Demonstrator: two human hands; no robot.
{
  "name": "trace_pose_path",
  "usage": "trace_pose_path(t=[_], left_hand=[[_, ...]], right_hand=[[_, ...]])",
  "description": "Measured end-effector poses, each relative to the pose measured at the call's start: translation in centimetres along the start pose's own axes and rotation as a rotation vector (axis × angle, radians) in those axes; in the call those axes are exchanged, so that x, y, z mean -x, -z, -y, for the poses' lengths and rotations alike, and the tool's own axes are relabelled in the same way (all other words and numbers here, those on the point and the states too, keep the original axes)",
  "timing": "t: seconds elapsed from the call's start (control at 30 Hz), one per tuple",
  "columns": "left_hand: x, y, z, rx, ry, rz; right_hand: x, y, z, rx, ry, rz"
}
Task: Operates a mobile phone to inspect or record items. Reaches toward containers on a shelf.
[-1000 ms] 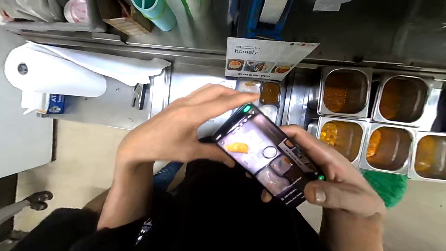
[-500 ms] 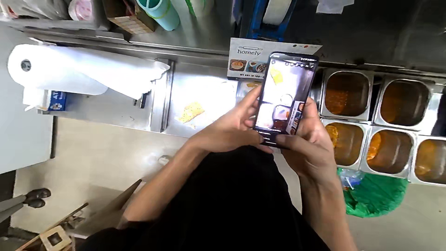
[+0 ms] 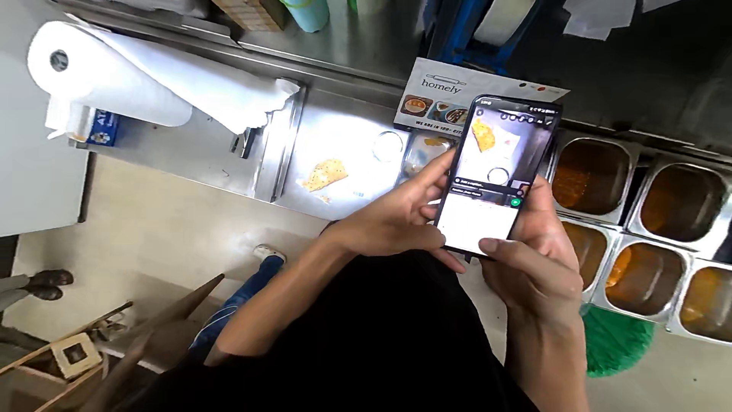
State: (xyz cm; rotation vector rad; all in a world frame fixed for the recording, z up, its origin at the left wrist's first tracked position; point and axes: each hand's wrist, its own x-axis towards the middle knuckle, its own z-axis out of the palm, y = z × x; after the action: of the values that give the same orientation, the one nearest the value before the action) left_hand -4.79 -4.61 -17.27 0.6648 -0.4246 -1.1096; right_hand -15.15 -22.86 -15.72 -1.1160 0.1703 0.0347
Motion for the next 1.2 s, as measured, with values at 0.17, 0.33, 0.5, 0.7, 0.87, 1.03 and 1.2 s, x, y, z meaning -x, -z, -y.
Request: trace_pose_path(t=[0.17, 0.33, 0.5, 0.7, 0.87, 1.03, 1.2], left_hand=[[0.2, 0.2, -0.1, -0.009, -0.023, 0.014], [0.0, 0.1, 0.1, 0.025, -0.033, 0.045], [-0.3, -0.8, 1.1, -0.057, -0.045, -0.002], [-1.0, -2.4, 2.7, -0.031, 0.069, -0.079], [-1.4, -2.3, 2.8, 0.008, 0.081, -0.111], [-0.7, -1.6, 1.8, -0.039, 0.07, -0.099], [-0.3, -1.0, 1.2, -0.099, 0.034, -0.039]], right_hand=[[-0.1, -0.1, 0.2, -0.018, 0.002, 0.01], [0.0, 0.1, 0.2, -0.022, -0.002, 0.013], [0.8, 0.4, 0.4, 0.101, 0.004, -0.067], [2.0, 1.4, -0.3, 0.253, 0.1, -0.237], [2.3, 1.6, -1.0, 0.248, 0.118, -0.284], [1.7, 0.4, -0.5, 0.23, 0.092, -0.187], [1.8, 0.1, -0.2, 0.149, 0.08, -0.086]])
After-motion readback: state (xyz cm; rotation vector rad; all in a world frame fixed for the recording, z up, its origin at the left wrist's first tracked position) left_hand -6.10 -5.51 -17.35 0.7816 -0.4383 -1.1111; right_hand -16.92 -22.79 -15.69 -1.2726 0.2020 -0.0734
